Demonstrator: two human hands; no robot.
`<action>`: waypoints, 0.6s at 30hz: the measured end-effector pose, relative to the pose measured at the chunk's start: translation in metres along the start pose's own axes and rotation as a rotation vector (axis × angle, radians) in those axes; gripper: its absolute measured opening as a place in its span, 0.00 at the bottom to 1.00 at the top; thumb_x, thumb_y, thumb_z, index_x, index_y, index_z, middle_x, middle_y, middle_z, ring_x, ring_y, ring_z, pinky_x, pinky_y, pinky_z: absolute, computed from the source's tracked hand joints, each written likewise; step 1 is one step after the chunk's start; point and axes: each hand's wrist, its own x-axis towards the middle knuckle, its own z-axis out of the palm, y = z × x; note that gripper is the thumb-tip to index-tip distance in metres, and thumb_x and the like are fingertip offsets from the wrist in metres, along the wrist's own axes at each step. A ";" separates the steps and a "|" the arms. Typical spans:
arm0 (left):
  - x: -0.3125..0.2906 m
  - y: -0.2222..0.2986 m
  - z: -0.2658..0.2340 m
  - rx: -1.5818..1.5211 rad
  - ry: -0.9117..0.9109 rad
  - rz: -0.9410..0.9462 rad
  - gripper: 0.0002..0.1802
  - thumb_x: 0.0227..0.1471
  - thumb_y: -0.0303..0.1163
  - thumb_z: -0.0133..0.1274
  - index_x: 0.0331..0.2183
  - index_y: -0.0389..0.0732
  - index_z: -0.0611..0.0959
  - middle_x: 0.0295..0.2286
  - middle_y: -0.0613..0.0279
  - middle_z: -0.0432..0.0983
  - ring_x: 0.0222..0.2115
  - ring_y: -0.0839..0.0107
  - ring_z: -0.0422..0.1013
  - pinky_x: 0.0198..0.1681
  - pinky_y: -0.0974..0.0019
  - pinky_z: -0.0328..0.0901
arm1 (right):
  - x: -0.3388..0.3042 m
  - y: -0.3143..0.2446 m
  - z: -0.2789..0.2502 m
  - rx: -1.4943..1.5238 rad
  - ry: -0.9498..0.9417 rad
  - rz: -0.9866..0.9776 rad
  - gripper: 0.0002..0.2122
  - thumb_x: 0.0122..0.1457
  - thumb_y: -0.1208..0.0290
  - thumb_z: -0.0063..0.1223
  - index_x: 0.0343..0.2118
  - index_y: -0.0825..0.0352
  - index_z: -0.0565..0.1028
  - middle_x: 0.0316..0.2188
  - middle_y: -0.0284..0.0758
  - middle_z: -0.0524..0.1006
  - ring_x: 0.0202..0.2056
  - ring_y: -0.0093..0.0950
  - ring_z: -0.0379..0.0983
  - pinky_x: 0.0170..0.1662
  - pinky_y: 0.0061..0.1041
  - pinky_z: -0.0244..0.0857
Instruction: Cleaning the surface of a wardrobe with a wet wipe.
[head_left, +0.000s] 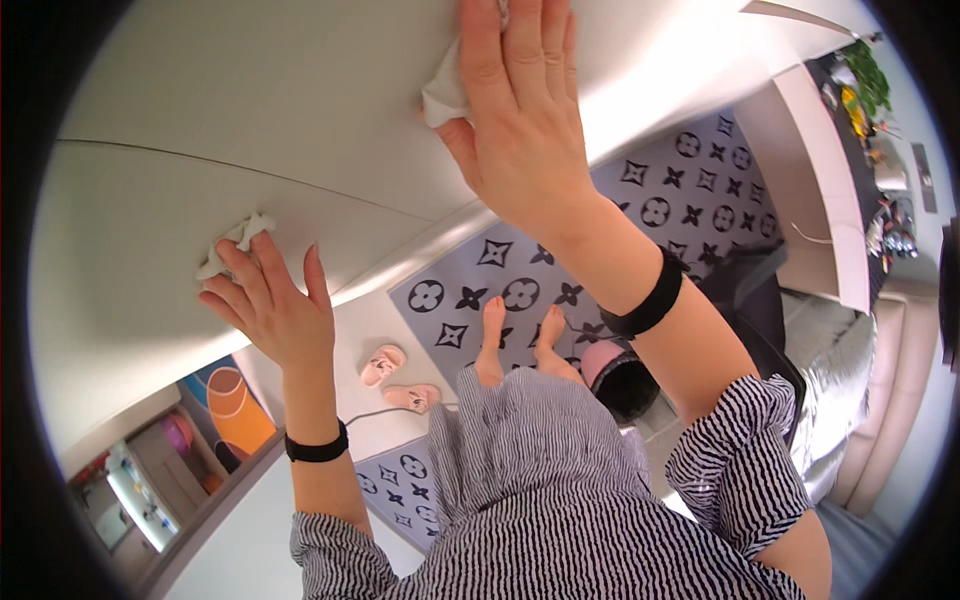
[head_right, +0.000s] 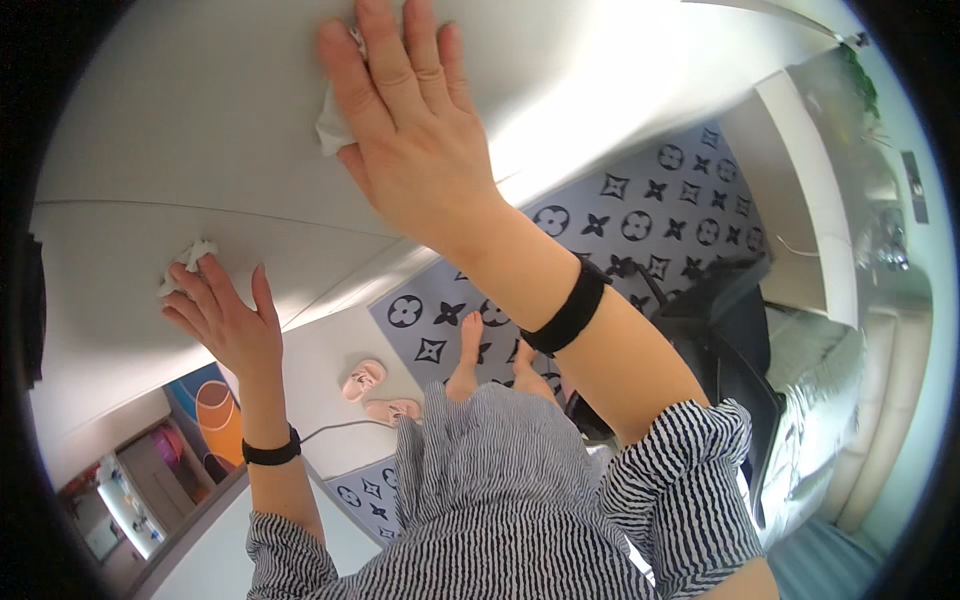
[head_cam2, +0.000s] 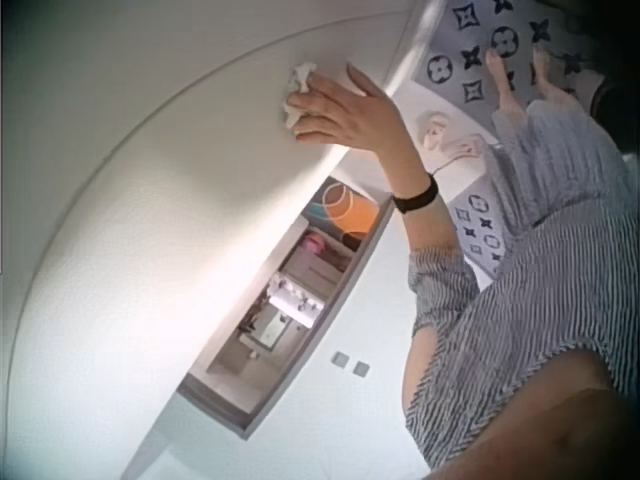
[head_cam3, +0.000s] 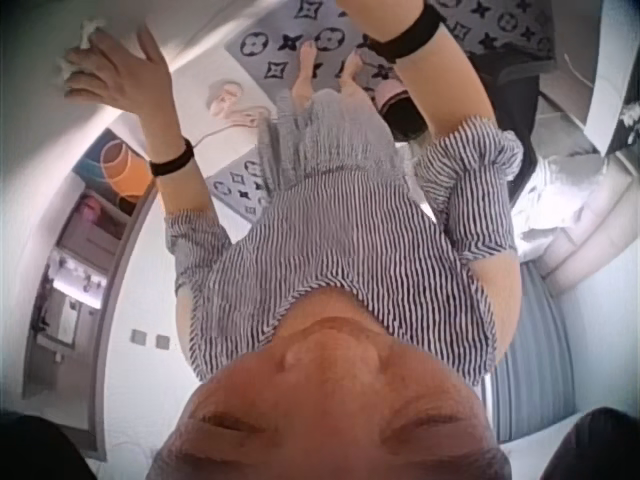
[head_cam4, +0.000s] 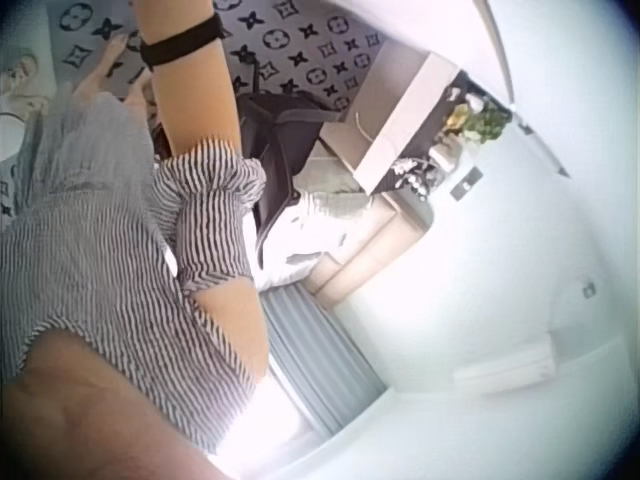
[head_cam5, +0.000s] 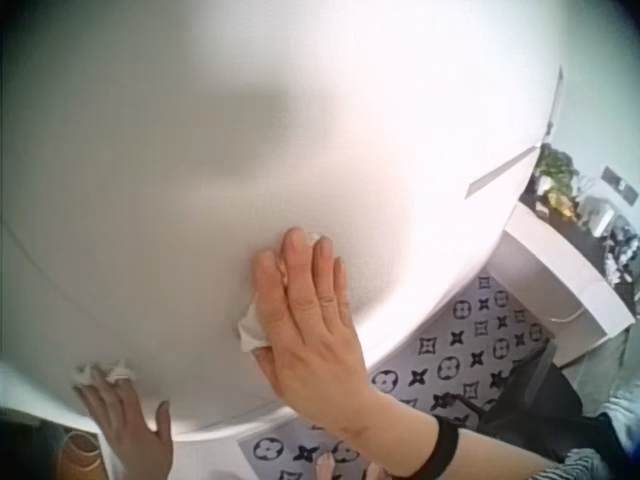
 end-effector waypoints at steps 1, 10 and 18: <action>-0.011 -0.001 -0.011 0.013 -0.050 -0.035 0.39 0.62 0.55 0.47 0.64 0.41 0.64 0.67 0.43 0.46 0.64 0.32 0.50 0.63 0.31 0.48 | -0.008 -0.006 -0.005 -0.011 -0.038 0.030 0.42 0.53 0.70 0.56 0.69 0.74 0.47 0.70 0.60 0.42 0.69 0.62 0.36 0.70 0.54 0.36; -0.038 0.012 -0.038 0.073 -0.042 -0.084 0.44 0.62 0.56 0.46 0.66 0.34 0.58 0.64 0.30 0.48 0.64 0.30 0.49 0.63 0.32 0.49 | -0.048 0.010 -0.007 -0.044 0.085 -0.076 0.47 0.52 0.67 0.60 0.69 0.76 0.44 0.69 0.63 0.38 0.69 0.65 0.34 0.69 0.59 0.33; -0.038 0.033 -0.061 0.038 -0.125 -0.022 0.39 0.61 0.53 0.51 0.57 0.28 0.67 0.62 0.25 0.49 0.63 0.31 0.50 0.64 0.32 0.46 | -0.053 0.036 -0.041 -0.117 0.283 0.003 0.49 0.52 0.61 0.67 0.68 0.76 0.46 0.67 0.66 0.41 0.66 0.69 0.39 0.67 0.60 0.40</action>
